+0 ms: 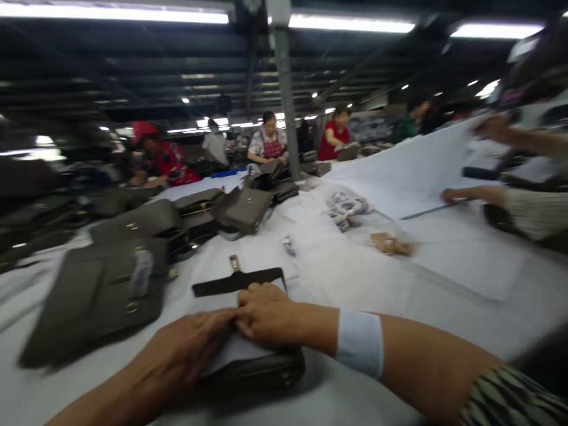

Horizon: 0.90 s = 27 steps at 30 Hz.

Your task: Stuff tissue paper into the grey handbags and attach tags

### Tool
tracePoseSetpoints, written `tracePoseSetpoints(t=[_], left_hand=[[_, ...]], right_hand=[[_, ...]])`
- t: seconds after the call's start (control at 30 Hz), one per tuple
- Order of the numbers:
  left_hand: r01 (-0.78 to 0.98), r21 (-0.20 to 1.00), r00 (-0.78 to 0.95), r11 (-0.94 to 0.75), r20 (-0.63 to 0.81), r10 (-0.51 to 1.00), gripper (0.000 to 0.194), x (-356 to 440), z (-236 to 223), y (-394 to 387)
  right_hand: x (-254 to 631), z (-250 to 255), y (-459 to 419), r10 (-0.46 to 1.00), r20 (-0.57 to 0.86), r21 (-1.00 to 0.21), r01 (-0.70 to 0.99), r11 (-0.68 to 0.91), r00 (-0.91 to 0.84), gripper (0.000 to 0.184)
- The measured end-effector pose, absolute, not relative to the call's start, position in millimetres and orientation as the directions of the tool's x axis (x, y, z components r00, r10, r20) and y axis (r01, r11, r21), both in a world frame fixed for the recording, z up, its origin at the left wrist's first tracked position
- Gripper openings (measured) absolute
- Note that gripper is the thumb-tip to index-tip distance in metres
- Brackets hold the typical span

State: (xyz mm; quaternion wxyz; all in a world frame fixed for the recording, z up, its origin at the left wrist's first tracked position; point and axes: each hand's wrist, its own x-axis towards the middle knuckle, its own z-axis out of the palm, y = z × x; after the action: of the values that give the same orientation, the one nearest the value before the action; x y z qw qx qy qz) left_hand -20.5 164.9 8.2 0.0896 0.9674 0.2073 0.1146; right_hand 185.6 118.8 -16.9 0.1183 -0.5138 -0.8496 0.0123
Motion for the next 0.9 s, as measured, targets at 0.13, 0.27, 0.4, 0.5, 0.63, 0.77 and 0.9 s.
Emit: tracePoseSetpoints(t=[0.13,0.27,0.4,0.5,0.63,0.77,0.9], left_hand=[[0.649,0.355,0.729,-0.672,-0.041,0.683,0.032,-18,22,153],[0.704,0.441,0.628,-0.558,-0.019,0.778,0.017,0,20,156],[0.648,0.514,0.636,-0.563,0.041,0.770,0.014,1,4,164],[0.640,0.459,0.669,-0.616,0.060,0.741,0.019,-5,-2,169],[0.681,0.250,0.711,-0.688,0.001,0.703,0.024,-15,4,167],[0.674,0.067,0.736,-0.735,0.012,0.677,0.033,-20,12,161],[0.652,0.145,0.756,-0.744,-0.058,0.652,0.031,-21,16,166]], right_hand=[[188,-20,120,0.875,0.225,-0.248,0.843,0.478,-0.429,0.029],[189,-31,118,0.890,0.278,-0.342,0.829,0.443,-0.361,0.026],[191,-42,118,0.885,0.315,-0.362,0.819,0.446,-0.342,0.026],[193,-42,118,0.866,0.358,-0.391,0.786,0.480,-0.351,0.027],[199,-22,118,0.788,0.388,-0.304,0.741,0.599,-0.478,0.022],[199,-4,118,0.764,0.348,-0.265,0.725,0.636,-0.543,0.024],[187,-14,112,0.808,0.230,-0.281,0.758,0.589,-0.542,0.029]])
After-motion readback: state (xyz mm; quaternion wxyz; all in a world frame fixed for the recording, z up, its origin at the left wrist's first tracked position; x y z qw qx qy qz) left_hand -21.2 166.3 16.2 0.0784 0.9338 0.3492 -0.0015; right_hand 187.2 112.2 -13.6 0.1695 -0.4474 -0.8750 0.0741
